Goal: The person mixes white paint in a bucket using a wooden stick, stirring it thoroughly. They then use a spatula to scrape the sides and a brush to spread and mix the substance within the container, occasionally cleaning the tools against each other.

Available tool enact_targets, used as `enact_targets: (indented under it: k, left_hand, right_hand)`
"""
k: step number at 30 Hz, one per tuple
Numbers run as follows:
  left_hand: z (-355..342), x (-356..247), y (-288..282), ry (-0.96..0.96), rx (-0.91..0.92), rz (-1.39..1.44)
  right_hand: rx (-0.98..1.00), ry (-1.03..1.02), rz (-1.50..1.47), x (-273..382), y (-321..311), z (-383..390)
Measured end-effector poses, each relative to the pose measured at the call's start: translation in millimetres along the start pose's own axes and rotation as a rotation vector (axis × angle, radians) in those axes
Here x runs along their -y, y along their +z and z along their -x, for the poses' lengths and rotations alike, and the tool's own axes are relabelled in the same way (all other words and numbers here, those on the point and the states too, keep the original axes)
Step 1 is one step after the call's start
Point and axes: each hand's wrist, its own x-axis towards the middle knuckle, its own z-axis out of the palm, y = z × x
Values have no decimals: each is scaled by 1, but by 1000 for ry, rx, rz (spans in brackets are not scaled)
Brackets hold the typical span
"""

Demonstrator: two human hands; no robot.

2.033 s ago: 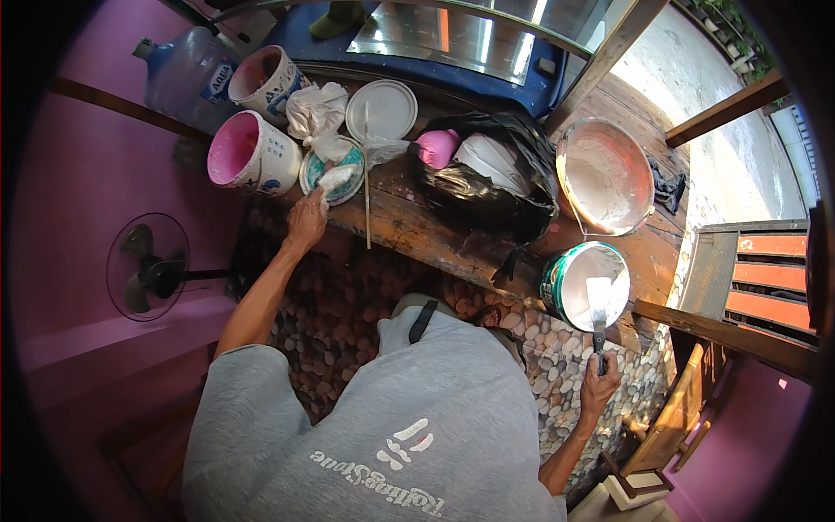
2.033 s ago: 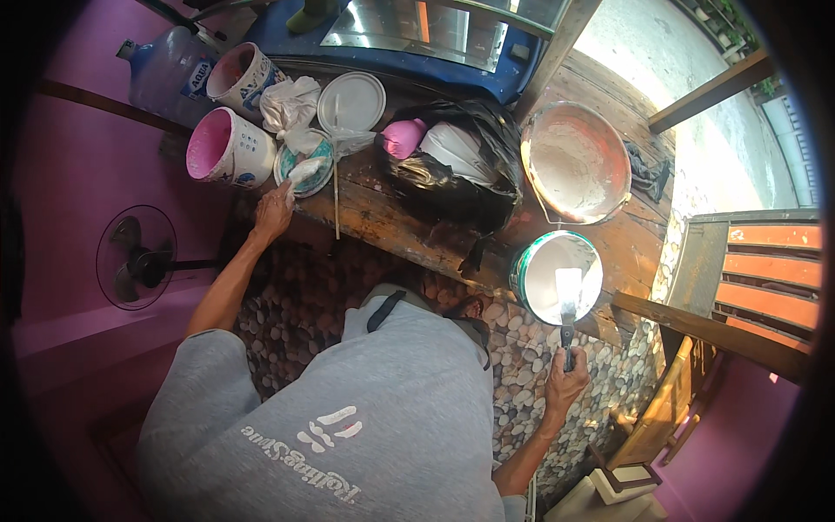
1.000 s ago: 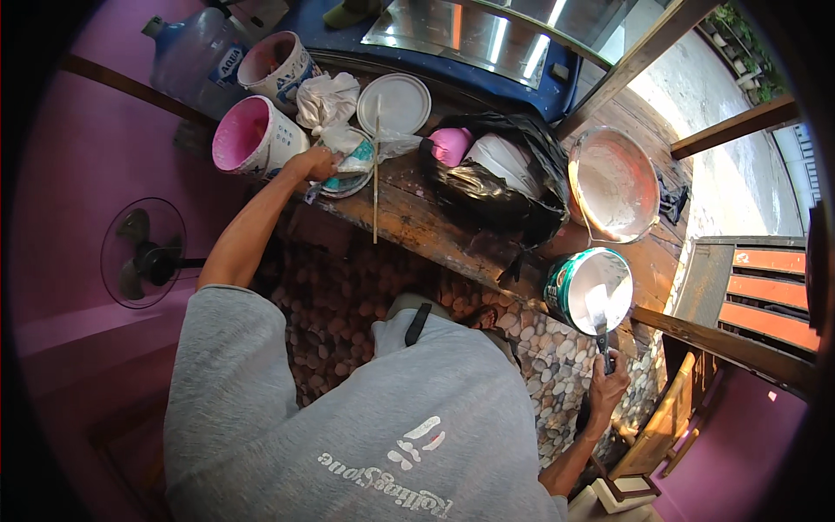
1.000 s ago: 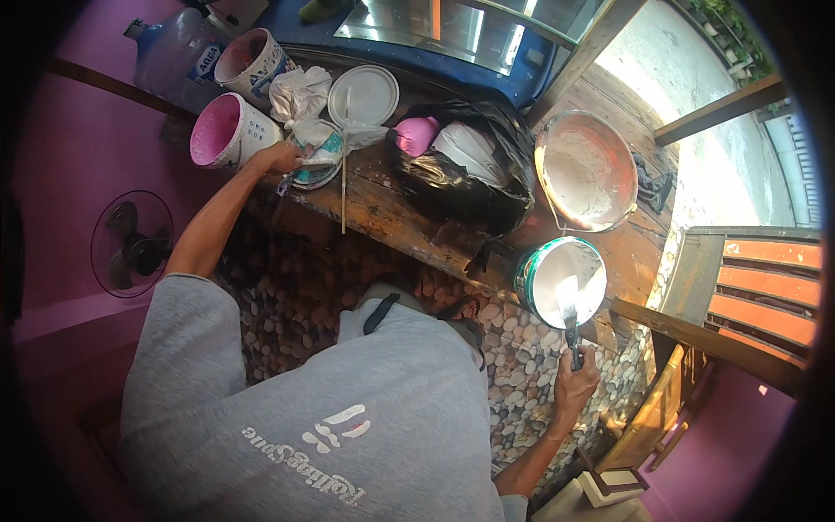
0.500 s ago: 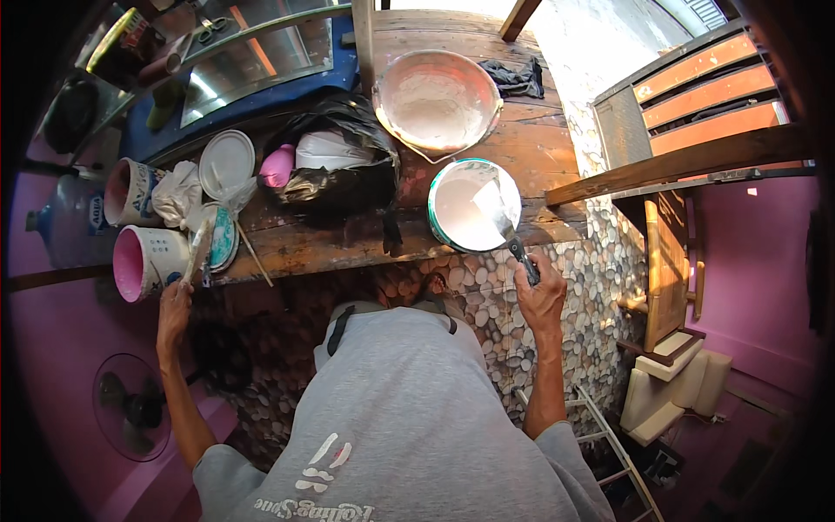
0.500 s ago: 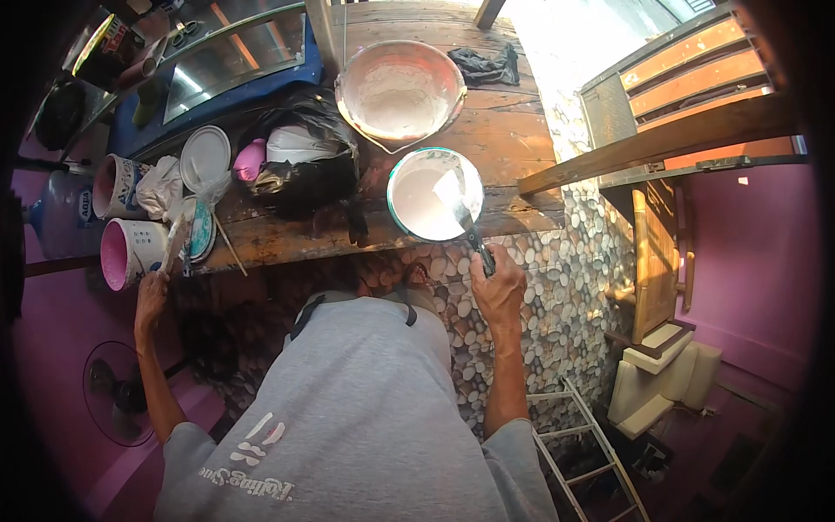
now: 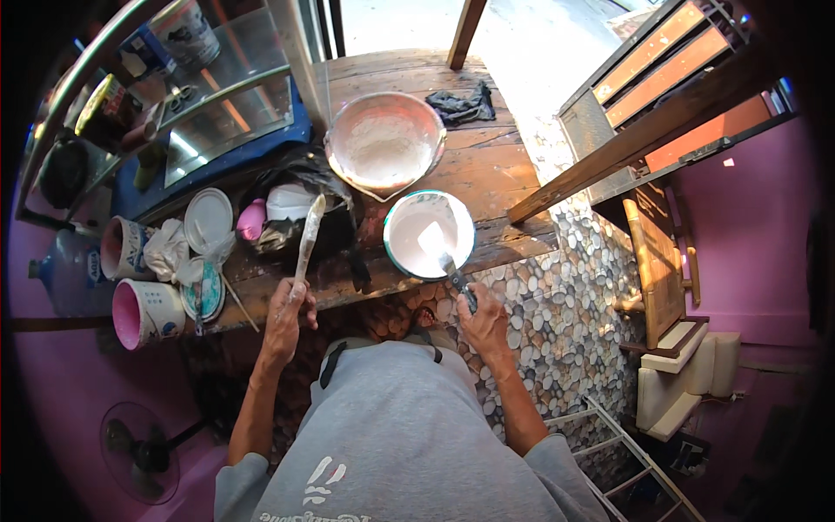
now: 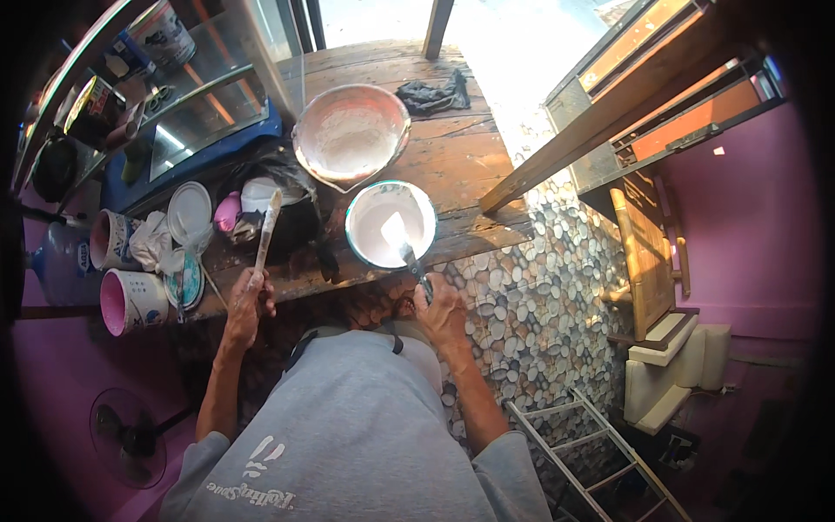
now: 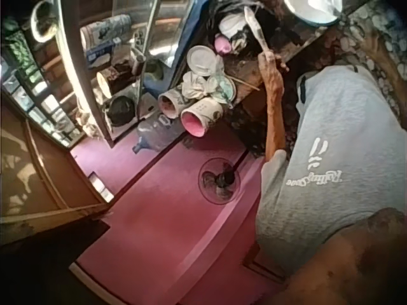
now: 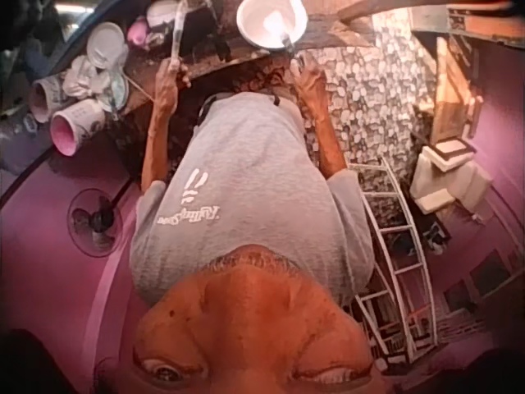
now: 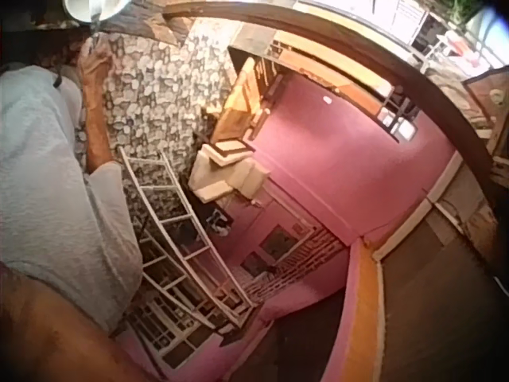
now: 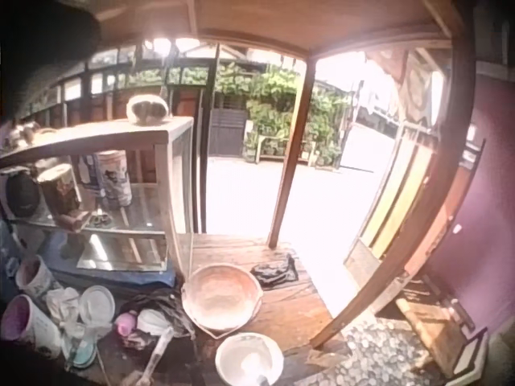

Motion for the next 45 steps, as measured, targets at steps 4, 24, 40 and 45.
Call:
enact_targets:
  k: [4,24,40,45]
  left_hand:
    - [-17,15,62,-15,167,145]
    - [-20,65,181,432,525,-735]
    - [-46,70,173,-458,387,237]
    - [-46,73,184,-570,294,319]
  right_hand:
    - [-65,-44,-262,-10,15,2]
    - [8,-86,-503,-39,34,21]
    - [313,519,-1385,-19,21,16]
    - [373,544,-1416,-20,17,16]
